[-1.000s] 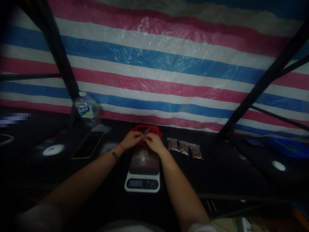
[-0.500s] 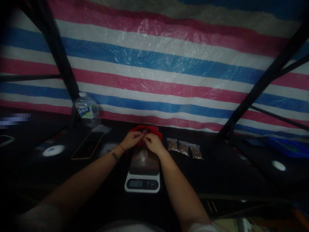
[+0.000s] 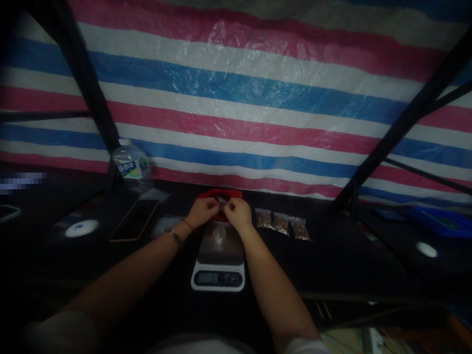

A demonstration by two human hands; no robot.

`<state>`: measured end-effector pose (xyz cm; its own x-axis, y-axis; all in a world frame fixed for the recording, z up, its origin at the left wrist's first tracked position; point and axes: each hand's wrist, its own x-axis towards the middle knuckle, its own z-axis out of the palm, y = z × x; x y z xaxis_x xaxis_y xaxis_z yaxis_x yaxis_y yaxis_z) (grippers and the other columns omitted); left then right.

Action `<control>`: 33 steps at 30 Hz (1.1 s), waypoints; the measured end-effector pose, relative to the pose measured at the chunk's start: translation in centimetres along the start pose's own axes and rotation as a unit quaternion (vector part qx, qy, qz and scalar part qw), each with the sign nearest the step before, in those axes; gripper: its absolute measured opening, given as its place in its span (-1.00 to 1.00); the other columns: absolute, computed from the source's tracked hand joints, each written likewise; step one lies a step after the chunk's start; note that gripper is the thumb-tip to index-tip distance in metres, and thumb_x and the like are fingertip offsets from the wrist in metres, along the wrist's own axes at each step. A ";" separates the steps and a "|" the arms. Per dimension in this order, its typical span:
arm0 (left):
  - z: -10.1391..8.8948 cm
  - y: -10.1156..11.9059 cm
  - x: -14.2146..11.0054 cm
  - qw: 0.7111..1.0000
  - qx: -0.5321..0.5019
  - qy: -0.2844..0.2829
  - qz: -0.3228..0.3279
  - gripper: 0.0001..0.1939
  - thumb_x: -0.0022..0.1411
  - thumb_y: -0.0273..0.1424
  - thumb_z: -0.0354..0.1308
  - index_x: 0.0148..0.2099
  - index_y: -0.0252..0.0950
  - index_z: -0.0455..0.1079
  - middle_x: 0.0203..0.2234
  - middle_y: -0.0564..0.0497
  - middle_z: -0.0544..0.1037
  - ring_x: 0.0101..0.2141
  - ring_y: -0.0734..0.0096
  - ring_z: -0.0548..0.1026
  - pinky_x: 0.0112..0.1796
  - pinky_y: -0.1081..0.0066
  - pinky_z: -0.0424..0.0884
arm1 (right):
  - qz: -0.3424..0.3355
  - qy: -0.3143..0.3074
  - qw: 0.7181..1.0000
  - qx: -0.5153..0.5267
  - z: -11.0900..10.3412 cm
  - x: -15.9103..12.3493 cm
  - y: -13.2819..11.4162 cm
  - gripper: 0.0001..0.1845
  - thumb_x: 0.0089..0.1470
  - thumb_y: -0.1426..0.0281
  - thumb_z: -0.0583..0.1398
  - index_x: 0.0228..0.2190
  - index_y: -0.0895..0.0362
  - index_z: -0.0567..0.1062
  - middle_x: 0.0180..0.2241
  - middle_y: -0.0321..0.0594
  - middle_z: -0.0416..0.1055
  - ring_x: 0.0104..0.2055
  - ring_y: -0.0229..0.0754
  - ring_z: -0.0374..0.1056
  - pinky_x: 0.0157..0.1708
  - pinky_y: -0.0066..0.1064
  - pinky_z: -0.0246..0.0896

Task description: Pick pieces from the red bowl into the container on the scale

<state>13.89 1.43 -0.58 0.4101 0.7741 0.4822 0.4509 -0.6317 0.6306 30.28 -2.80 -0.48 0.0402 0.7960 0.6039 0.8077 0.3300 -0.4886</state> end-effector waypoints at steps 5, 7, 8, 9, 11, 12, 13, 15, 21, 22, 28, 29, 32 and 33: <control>0.1 -0.2 0.0 1.000 -0.014 -0.002 -0.008 -0.79 0.10 -0.36 0.09 -0.48 -0.34 0.47 -0.61 0.06 0.48 -0.56 0.51 0.38 -0.52 0.53 0.21 | -0.067 0.012 0.996 0.053 -0.5 0.3 0.5 -0.89 -0.06 0.52 0.10 -0.50 0.11 0.41 -0.43 -0.22 0.32 -0.33 -0.17 0.25 -0.29 -0.37 0.20; 0.1 -0.1 -0.1 1.000 -0.017 0.002 -0.004 -0.79 0.11 -0.36 0.09 -0.47 -0.34 0.47 -0.61 0.06 0.49 -0.56 0.52 0.38 -0.52 0.53 0.21 | -0.109 -0.012 0.992 0.069 -0.4 0.2 0.4 -0.78 -0.03 0.57 0.07 -0.38 0.12 0.47 -0.28 -0.14 0.36 -0.18 -0.14 0.29 -0.17 -0.32 0.24; 0.1 -0.1 -0.1 1.000 -0.017 0.002 0.001 -0.79 0.11 -0.35 0.09 -0.47 -0.34 0.46 -0.61 0.07 0.48 -0.56 0.52 0.38 -0.52 0.53 0.21 | -0.124 -0.025 0.990 0.069 -0.3 0.2 0.2 -0.73 -0.01 0.59 0.06 -0.33 0.11 0.50 -0.21 -0.11 0.36 -0.12 -0.13 0.29 -0.11 -0.30 0.24; 0.1 0.0 -0.2 1.000 -0.016 0.001 0.006 -0.78 0.13 -0.34 0.09 -0.47 -0.34 0.45 -0.62 0.07 0.47 -0.57 0.52 0.37 -0.52 0.53 0.21 | -0.133 -0.036 0.988 0.064 -0.3 0.1 0.1 -0.69 0.00 0.59 0.06 -0.28 0.11 0.52 -0.14 -0.09 0.36 -0.07 -0.12 0.29 -0.06 -0.28 0.24; 0.0 0.3 -0.3 1.000 -0.011 -0.006 0.025 -0.76 0.16 -0.34 0.07 -0.48 -0.33 0.43 -0.63 0.08 0.45 -0.58 0.53 0.36 -0.53 0.52 0.20 | -0.137 -0.053 0.988 0.045 -0.2 0.0 0.0 -0.65 0.03 0.59 0.06 -0.22 0.09 0.54 -0.06 -0.08 0.37 -0.01 -0.11 0.29 -0.01 -0.26 0.23; 0.0 0.5 -0.4 0.999 -0.007 -0.015 0.042 -0.75 0.17 -0.34 0.06 -0.47 -0.33 0.43 -0.63 0.08 0.45 -0.58 0.52 0.36 -0.52 0.52 0.20 | -0.137 -0.063 0.988 0.036 -0.1 0.0 0.0 -0.64 0.04 0.59 0.06 -0.21 0.09 0.54 -0.06 -0.08 0.38 -0.01 -0.11 0.30 0.00 -0.26 0.24; -0.1 0.7 -0.4 0.998 -0.001 -0.024 0.061 -0.75 0.19 -0.33 0.06 -0.47 -0.32 0.43 -0.62 0.07 0.46 -0.57 0.51 0.37 -0.51 0.51 0.21 | -0.137 -0.076 0.987 0.027 -0.1 0.0 0.0 -0.65 0.04 0.59 0.07 -0.21 0.10 0.55 -0.09 -0.08 0.41 -0.03 -0.11 0.32 0.00 -0.26 0.24; -0.3 1.1 -0.5 0.994 0.016 -0.038 0.105 -0.75 0.21 -0.33 0.05 -0.44 -0.31 0.44 -0.57 0.05 0.48 -0.53 0.48 0.40 -0.46 0.48 0.25 | -0.136 -0.099 0.986 0.013 -0.1 0.0 0.3 -0.68 0.04 0.59 0.09 -0.23 0.13 0.57 -0.18 -0.07 0.46 -0.09 -0.10 0.36 -0.04 -0.26 0.27; -2.0 1.2 -0.2 0.973 0.056 0.008 0.222 -0.81 0.20 -0.41 0.03 -0.20 -0.30 0.44 -0.28 -0.07 0.54 -0.20 0.29 0.46 -0.11 0.30 0.34 | -0.086 -0.055 0.993 0.052 -0.2 0.2 1.1 -0.55 0.09 0.52 0.10 0.02 0.02 0.45 -0.11 -0.13 0.48 -0.09 -0.11 0.38 -0.04 -0.26 0.26; -2.3 1.1 -0.1 0.970 0.068 0.021 0.233 -0.77 0.17 -0.42 0.05 -0.12 -0.30 0.43 -0.20 -0.09 0.53 -0.13 0.26 0.44 -0.06 0.27 0.31 | -0.074 -0.049 0.994 0.062 -0.2 0.3 1.1 -0.53 0.08 0.50 0.11 0.05 0.02 0.42 -0.12 -0.14 0.48 -0.10 -0.11 0.38 -0.05 -0.26 0.26; -2.3 1.0 -0.2 0.960 0.159 -0.006 0.232 -0.35 0.05 -0.33 0.19 0.21 -0.23 0.21 0.15 -0.13 0.31 0.16 0.04 0.19 0.14 0.07 0.04 | -0.056 -0.064 0.992 0.098 -0.2 0.0 0.0 -0.61 -0.09 0.43 0.29 -0.13 0.12 0.52 -0.15 -0.08 0.42 -0.11 -0.08 0.34 -0.09 -0.27 0.28; -2.2 1.1 -0.2 0.959 0.167 -0.015 0.228 -0.33 0.04 -0.31 0.21 0.22 -0.22 0.21 0.14 -0.12 0.33 0.16 0.04 0.18 0.15 0.05 0.00 | -0.065 -0.075 0.989 0.108 -0.1 0.0 -0.2 -0.64 -0.09 0.44 0.28 -0.16 0.13 0.53 -0.14 -0.08 0.41 -0.09 -0.09 0.33 -0.07 -0.28 0.27; -2.2 1.3 -0.3 0.961 0.179 -0.031 0.210 -0.40 0.03 -0.28 0.22 0.16 -0.19 0.28 0.03 -0.08 0.43 0.09 0.09 0.27 0.17 0.04 -0.05 | -0.089 -0.078 0.983 0.142 0.1 0.1 -0.3 -0.73 -0.02 0.48 0.22 -0.21 0.11 0.54 -0.13 -0.12 0.40 -0.05 -0.13 0.31 0.00 -0.28 0.22; -2.4 1.4 -0.2 0.962 0.182 -0.026 0.200 -0.44 0.05 -0.27 0.21 0.13 -0.20 0.31 -0.01 -0.08 0.45 0.06 0.11 0.30 0.16 0.05 -0.03 | -0.091 -0.061 0.982 0.151 0.1 0.2 -0.1 -0.77 0.02 0.48 0.18 -0.24 0.10 0.54 -0.14 -0.13 0.40 -0.05 -0.15 0.31 0.01 -0.28 0.21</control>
<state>12.51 0.51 1.63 0.6437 0.4697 0.6042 0.4935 -0.8582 0.1414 30.18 -2.66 -0.37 -0.1751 0.7585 0.6277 0.5829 0.5937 -0.5547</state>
